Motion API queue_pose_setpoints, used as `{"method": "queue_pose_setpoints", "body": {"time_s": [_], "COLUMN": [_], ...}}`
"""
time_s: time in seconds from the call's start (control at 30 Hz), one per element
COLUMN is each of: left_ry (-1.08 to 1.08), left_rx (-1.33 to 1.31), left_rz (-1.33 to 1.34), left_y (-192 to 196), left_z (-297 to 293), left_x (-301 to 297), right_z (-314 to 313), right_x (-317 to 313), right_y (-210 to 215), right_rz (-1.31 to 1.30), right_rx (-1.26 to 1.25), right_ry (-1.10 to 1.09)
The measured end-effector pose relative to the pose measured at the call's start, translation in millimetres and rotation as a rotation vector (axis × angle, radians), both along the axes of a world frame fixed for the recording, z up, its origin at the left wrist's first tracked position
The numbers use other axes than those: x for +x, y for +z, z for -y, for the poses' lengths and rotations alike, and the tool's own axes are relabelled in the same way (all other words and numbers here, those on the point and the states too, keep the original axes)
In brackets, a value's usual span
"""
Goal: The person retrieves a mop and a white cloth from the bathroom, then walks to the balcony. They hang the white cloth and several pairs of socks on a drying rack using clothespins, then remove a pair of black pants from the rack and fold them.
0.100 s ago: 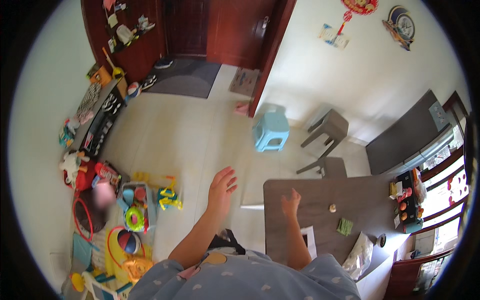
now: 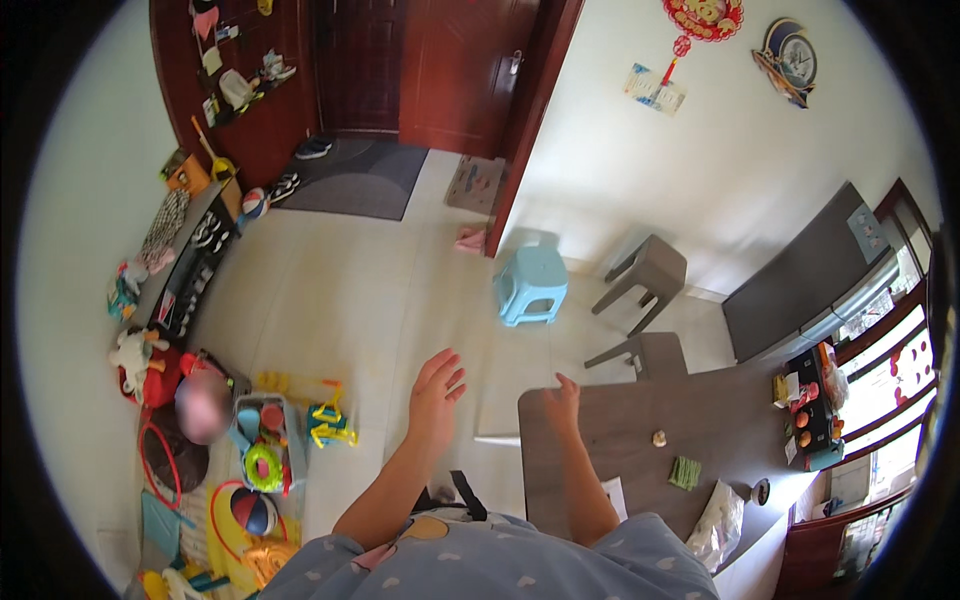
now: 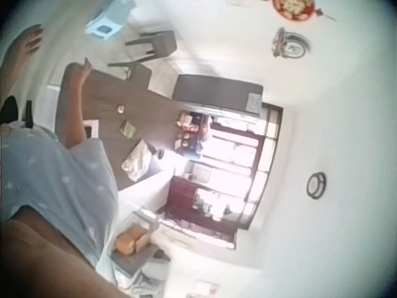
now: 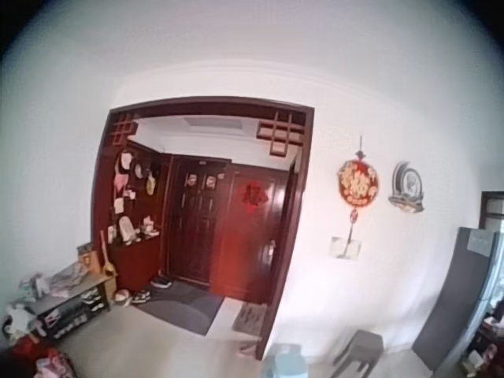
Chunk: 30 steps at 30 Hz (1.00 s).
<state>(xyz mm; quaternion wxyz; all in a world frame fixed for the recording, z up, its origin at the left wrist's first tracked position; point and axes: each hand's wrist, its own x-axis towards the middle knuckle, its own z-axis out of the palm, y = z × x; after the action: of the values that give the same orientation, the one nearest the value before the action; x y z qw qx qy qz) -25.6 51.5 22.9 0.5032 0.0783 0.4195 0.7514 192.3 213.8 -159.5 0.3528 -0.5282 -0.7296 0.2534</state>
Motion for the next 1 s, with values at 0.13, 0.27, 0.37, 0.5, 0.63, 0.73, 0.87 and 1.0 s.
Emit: {"method": "queue_pose_setpoints", "body": {"time_s": [0.13, 0.27, 0.37, 0.5, 0.63, 0.73, 0.87, 1.0], "left_ry": [0.048, 0.092, 0.071, 0.024, -0.020, -0.059, -0.088, -0.076], "left_rx": [-0.060, -0.056, -0.047, -0.045, -0.043, -0.048, -0.052, -0.066], "left_rz": [0.009, 0.020, 0.022, -0.013, -0.023, -0.011, 0.018, 0.021], "left_y": [-6.9, -11.9, -5.8, 8.6, 11.1, 12.4, 1.7, -8.6], "left_z": [-51.8, -103.0, -152.6, -215.9, -273.0, -313.2, -370.2, -436.4], "left_x": [-41.8, -97.3, -145.6, -201.8, -245.4, -271.2, -299.3, -327.0], "right_z": [-37.8, -69.8, -106.0, -146.0, -188.9, -224.3, -287.4, -352.8], "right_x": [-81.5, -173.5, -239.7, -307.3, -350.0, -366.7, -385.4, -411.1], "right_y": [26.5, 48.4, 71.3, 103.2, 113.2, 120.8, 95.6, 95.9], "right_rz": [-0.173, -0.349, -0.457, -0.551, -0.609, -0.551, -0.600, -0.586], "right_rx": [-0.218, -0.360, -0.455, -0.549, -0.524, -0.523, -0.562, -0.579], "right_ry": [0.133, 0.284, 0.356, 0.386, 0.372, 0.328, 0.280, 0.276]}}
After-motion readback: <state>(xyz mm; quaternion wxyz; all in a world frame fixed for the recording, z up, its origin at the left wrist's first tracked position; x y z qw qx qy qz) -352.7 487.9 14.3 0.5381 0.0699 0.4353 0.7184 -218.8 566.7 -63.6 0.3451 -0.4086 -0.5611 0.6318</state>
